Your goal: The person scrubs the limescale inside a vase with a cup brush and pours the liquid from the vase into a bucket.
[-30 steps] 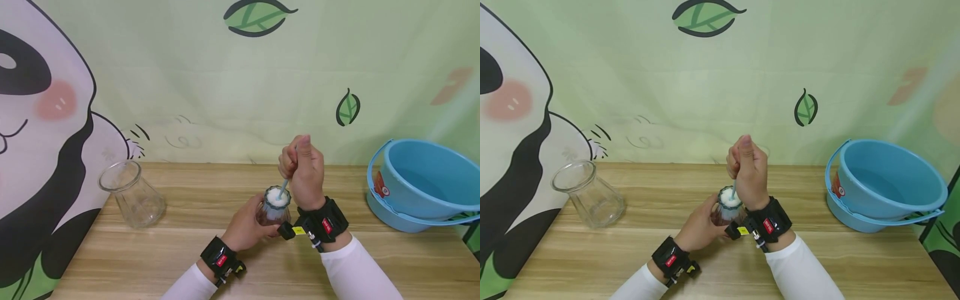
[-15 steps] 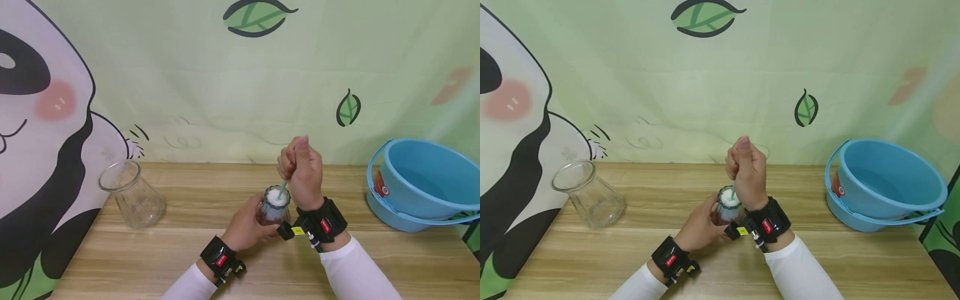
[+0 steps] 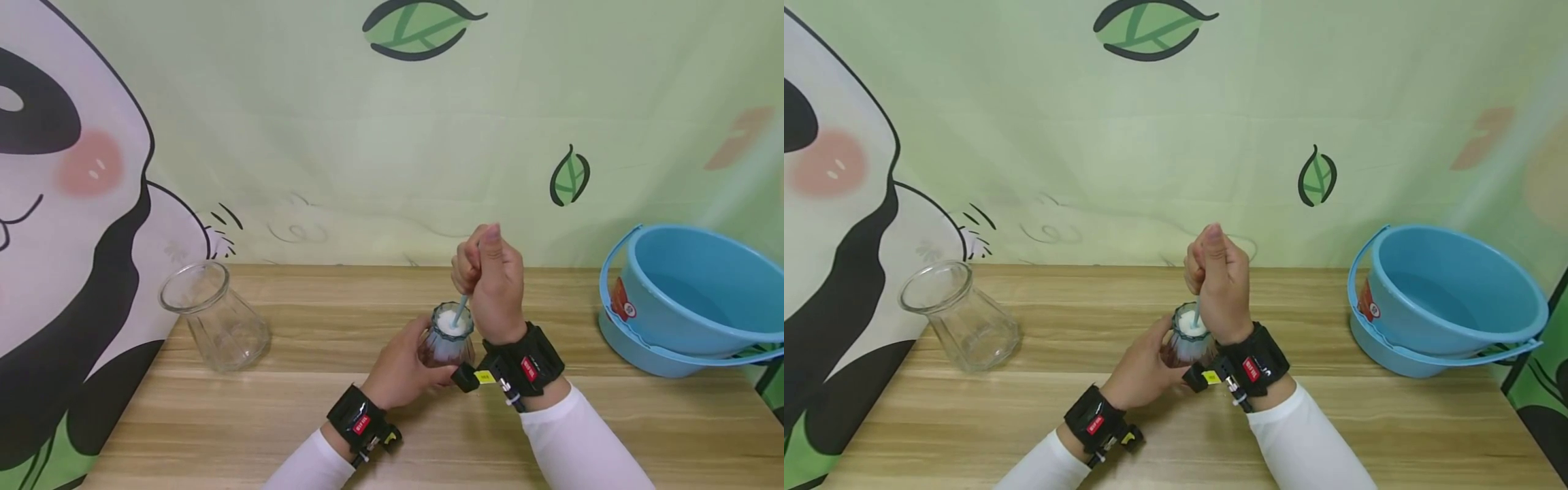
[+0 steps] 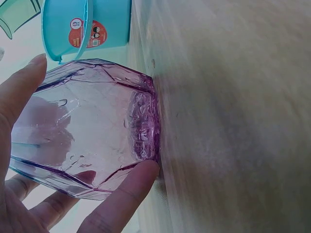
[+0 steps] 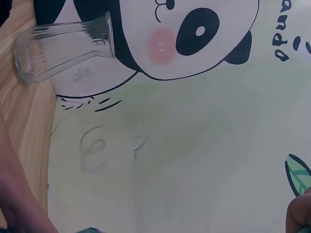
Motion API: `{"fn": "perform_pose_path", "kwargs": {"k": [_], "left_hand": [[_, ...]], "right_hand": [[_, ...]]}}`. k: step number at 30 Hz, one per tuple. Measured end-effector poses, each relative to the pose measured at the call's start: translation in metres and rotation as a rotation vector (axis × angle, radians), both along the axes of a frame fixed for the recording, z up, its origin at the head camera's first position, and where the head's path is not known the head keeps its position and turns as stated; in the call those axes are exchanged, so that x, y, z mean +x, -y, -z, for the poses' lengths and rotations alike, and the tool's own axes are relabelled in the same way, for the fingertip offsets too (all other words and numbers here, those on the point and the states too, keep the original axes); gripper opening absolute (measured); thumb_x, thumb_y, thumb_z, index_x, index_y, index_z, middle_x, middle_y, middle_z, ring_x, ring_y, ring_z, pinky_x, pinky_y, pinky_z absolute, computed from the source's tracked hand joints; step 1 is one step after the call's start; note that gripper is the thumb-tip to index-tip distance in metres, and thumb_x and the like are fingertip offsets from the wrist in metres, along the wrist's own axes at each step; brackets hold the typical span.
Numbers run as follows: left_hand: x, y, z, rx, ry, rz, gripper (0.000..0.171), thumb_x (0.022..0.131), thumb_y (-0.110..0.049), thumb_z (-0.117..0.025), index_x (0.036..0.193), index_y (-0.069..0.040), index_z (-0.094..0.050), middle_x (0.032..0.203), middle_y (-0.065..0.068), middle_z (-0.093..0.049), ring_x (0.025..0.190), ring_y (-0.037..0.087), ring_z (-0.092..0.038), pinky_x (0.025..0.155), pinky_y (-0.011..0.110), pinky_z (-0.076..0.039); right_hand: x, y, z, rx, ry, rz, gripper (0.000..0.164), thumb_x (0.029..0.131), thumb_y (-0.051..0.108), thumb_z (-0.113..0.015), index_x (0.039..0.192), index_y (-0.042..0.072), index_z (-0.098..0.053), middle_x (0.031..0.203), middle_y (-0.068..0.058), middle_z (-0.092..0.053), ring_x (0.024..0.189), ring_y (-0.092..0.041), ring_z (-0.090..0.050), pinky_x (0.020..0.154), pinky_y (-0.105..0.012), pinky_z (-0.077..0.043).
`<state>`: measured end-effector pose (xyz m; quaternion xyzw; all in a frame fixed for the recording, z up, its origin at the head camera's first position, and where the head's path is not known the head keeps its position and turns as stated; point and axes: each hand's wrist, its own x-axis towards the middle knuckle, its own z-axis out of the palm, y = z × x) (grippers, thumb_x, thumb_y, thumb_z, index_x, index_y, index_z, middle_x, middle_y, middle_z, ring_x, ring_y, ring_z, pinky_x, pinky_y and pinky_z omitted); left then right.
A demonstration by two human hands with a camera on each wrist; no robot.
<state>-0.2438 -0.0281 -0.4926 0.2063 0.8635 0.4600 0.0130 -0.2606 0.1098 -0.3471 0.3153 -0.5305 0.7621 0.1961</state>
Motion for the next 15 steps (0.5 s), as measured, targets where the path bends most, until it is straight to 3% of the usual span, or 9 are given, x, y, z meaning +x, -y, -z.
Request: {"fn": "perform_pose_path", "kwargs": {"k": [8,15], "left_hand": [[-0.003,0.003,0.0,0.0,-0.011,-0.004,0.076,0.073,-0.04,-0.084,0.137,-0.029,-0.043,0.12,-0.008,-0.056,0.102,0.009,-0.053,0.084,0.04,-0.049],[-0.002,0.001,-0.001,0.044,-0.004,0.028,0.078,0.067,-0.061,-0.08,0.132,-0.038,-0.043,0.109,-0.011,-0.058,0.089,0.009,-0.056,0.07,0.033,-0.05]], "right_hand": [[-0.005,0.003,0.006,0.002,0.018,0.021,0.045,0.105,0.037,-0.035,0.071,0.008,-0.034,0.053,0.003,-0.025,0.041,-0.012,-0.022,0.036,-0.03,-0.014],[0.001,0.007,0.035,0.08,0.05,0.079,0.045,0.108,0.028,-0.028,0.07,0.004,-0.03,0.052,0.004,-0.026,0.041,-0.013,-0.024,0.035,-0.031,-0.017]]}}
